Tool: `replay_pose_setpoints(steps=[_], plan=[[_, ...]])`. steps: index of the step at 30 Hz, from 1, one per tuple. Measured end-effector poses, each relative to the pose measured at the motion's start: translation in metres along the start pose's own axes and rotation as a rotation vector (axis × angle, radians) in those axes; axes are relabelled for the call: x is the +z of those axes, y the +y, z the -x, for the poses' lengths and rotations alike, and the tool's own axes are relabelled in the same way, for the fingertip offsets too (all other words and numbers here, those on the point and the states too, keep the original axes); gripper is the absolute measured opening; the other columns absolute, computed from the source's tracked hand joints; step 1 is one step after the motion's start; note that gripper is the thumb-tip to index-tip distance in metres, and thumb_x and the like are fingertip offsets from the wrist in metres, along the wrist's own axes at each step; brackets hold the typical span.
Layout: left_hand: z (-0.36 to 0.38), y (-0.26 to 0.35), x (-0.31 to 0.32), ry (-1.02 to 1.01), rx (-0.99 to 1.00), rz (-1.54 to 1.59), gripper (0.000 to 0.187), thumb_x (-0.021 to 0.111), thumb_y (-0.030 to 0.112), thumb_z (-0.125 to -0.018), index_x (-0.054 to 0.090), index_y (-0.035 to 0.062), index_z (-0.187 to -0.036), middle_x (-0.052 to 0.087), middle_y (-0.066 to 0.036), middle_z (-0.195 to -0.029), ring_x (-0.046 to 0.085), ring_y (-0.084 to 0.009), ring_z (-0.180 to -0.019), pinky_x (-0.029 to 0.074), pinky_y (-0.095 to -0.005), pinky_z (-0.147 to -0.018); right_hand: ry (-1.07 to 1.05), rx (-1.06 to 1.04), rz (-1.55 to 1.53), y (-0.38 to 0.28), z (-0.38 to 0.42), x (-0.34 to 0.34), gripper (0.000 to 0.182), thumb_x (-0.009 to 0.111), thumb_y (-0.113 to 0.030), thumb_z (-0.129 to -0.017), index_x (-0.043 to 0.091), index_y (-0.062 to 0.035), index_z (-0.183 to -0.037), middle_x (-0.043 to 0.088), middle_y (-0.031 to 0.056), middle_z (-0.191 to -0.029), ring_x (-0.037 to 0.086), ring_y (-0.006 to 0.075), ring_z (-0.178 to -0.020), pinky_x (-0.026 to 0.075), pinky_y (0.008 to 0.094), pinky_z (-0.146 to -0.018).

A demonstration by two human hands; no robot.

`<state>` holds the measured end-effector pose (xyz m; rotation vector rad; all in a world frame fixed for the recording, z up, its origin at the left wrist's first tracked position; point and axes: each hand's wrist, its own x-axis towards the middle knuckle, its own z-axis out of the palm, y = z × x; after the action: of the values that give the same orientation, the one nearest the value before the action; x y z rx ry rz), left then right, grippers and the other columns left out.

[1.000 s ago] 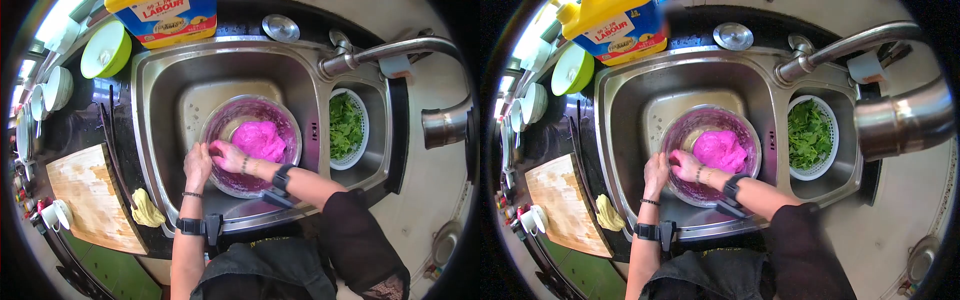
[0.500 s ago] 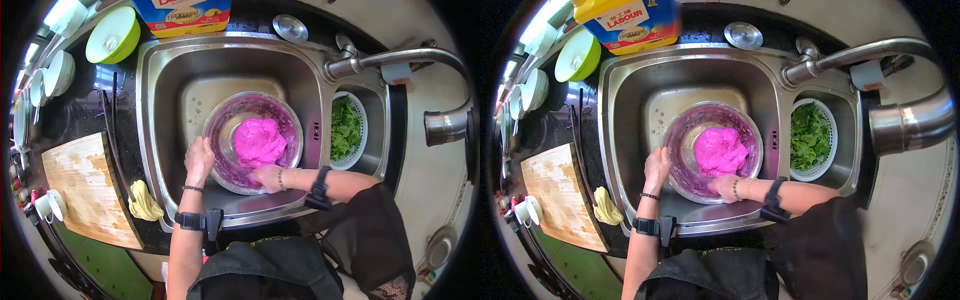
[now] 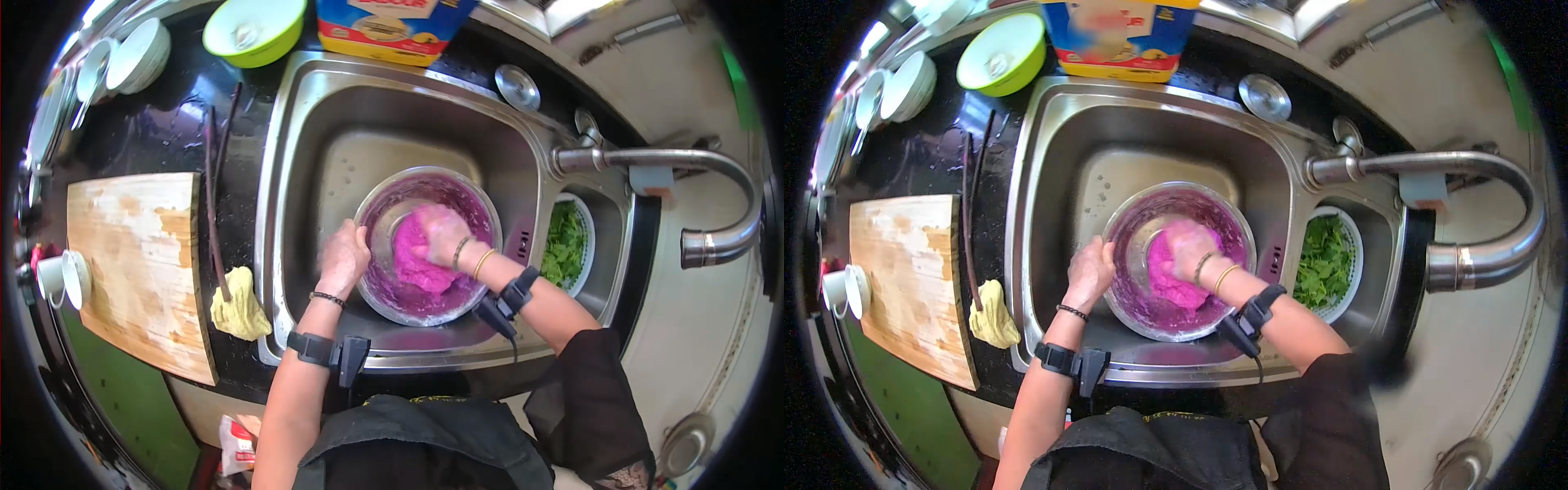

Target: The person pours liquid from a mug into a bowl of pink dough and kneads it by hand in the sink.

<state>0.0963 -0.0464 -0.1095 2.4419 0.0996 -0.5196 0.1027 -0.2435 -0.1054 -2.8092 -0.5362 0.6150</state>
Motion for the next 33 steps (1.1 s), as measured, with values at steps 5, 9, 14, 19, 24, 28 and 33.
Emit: replay_pose_setpoints(steps=[5,9,14,19,24,28,33], plan=[[-0.001,-0.004,0.005,0.037,0.013,0.027,0.024,0.048,0.022,-0.083,0.052,-0.0007,-0.08,0.058,-0.024,-0.073,0.057,-0.0413,-0.073,0.044,-0.0485,-0.065,-0.364,0.335,0.027,0.009,-0.038,0.02,0.091,0.071,-0.057,-0.048,0.046,-0.0005,-0.115,0.054,0.0199,-0.109,0.051,0.0324,-0.103,0.041,0.0369,-0.089],[-0.001,-0.002,0.008,0.014,-0.092,0.036,0.023,0.046,0.022,-0.083,0.053,-0.0004,-0.081,0.059,-0.024,-0.072,0.058,-0.0414,-0.073,0.045,-0.0485,-0.065,-0.348,0.298,0.005,-0.008,-0.028,0.027,0.061,0.069,-0.044,-0.059,0.054,-0.0045,-0.103,0.058,0.0171,-0.1,0.051,0.0285,-0.102,0.041,0.0386,-0.083],[0.001,-0.001,0.005,-0.007,-0.145,0.027,0.025,0.046,0.023,-0.084,0.053,-0.0003,-0.082,0.059,-0.024,-0.073,0.058,-0.0401,-0.073,0.046,-0.0475,-0.065,-0.152,0.011,-0.079,-0.04,0.026,0.018,0.046,0.068,-0.027,-0.059,0.053,-0.0028,-0.094,0.057,0.0149,-0.087,0.053,0.0293,-0.093,0.038,0.0396,-0.081],[0.004,0.005,0.0,0.024,-0.077,-0.001,0.025,0.045,0.024,-0.084,0.054,0.0006,-0.081,0.059,-0.023,-0.071,0.059,-0.0386,-0.071,0.047,-0.0465,-0.063,-0.001,-0.273,-0.16,-0.054,0.056,0.01,0.037,0.065,-0.016,-0.057,0.05,-0.0049,-0.089,0.054,0.0137,-0.086,0.05,0.0319,-0.09,0.035,0.0415,-0.082],[0.003,0.0,-0.017,0.167,-0.122,-0.054,0.025,0.045,0.025,-0.084,0.053,0.0019,-0.079,0.059,-0.021,-0.065,0.06,-0.0374,-0.065,0.047,-0.0464,-0.06,0.089,-0.224,-0.419,-0.051,0.043,-0.005,0.036,0.062,-0.015,-0.055,0.05,-0.0038,-0.086,0.053,0.0139,-0.086,0.049,0.0332,-0.089,0.034,0.042,-0.082],[0.002,-0.005,-0.01,0.174,-0.16,-0.058,0.024,0.045,0.025,-0.084,0.052,0.0027,-0.079,0.059,-0.02,-0.066,0.06,-0.0365,-0.065,0.047,-0.0458,-0.059,0.197,-0.19,-0.425,-0.034,0.064,-0.009,0.032,0.059,-0.009,-0.053,0.05,-0.0025,-0.082,0.051,0.0133,-0.08,0.048,0.0321,-0.083,0.036,0.0415,-0.08],[0.004,-0.009,0.008,0.192,-0.075,-0.042,0.026,0.048,0.027,-0.083,0.052,0.0021,-0.078,0.058,-0.02,-0.064,0.059,-0.0367,-0.063,0.047,-0.0456,-0.056,0.089,-0.182,-0.211,-0.012,0.099,-0.033,0.028,0.069,-0.023,-0.065,0.054,-0.0033,-0.078,0.051,0.0122,-0.078,0.05,0.0297,-0.079,0.043,0.0384,-0.071]])
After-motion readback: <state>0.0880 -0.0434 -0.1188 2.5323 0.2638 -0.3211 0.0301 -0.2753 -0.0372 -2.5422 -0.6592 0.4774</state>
